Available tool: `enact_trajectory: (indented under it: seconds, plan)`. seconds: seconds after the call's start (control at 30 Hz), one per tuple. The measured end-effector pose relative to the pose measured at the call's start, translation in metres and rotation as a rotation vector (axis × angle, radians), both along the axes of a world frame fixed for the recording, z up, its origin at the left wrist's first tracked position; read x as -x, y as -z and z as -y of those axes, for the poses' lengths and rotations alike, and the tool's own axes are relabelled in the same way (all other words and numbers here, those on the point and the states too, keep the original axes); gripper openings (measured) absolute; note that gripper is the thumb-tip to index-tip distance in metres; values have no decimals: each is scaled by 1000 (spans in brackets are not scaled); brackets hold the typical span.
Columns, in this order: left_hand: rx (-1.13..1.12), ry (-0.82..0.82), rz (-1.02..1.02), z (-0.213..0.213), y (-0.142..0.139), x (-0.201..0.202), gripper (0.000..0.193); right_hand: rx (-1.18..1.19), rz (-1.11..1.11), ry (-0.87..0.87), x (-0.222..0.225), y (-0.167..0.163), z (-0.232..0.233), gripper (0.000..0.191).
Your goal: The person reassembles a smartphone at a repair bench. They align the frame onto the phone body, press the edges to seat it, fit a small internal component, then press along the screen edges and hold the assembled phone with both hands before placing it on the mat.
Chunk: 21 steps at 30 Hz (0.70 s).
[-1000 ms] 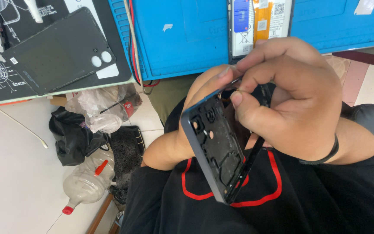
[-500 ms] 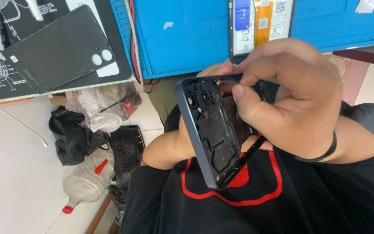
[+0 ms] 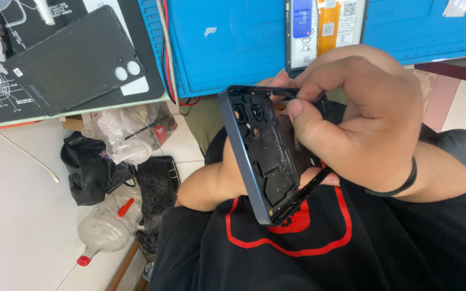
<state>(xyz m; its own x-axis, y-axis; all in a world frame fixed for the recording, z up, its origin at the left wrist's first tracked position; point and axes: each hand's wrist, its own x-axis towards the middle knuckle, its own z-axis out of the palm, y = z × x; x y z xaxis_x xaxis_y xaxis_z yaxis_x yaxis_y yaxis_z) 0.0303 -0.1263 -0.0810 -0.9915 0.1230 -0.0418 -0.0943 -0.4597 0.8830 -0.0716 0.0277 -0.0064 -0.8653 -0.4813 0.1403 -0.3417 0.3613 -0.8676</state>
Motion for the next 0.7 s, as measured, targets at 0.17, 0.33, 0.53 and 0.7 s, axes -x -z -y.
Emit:
enact_trajectory:
  seconds: [0.17, 0.33, 0.53, 0.7]
  plan:
    - [17, 41, 42, 4, -5, 1, 113, -57, -73, -8, 0, 0, 2, 16]
    - [406, 32, -150, 8, -9, 7, 122, -17, -37, -23, 3, 2, 3, 16]
    - [269, 29, -57, 5, -8, 7, 130, 14, -12, -5, 2, 3, -1, 17]
    - [406, 42, -99, 8, -7, 7, 131, 59, -19, -2, 1, 8, -2, 16]
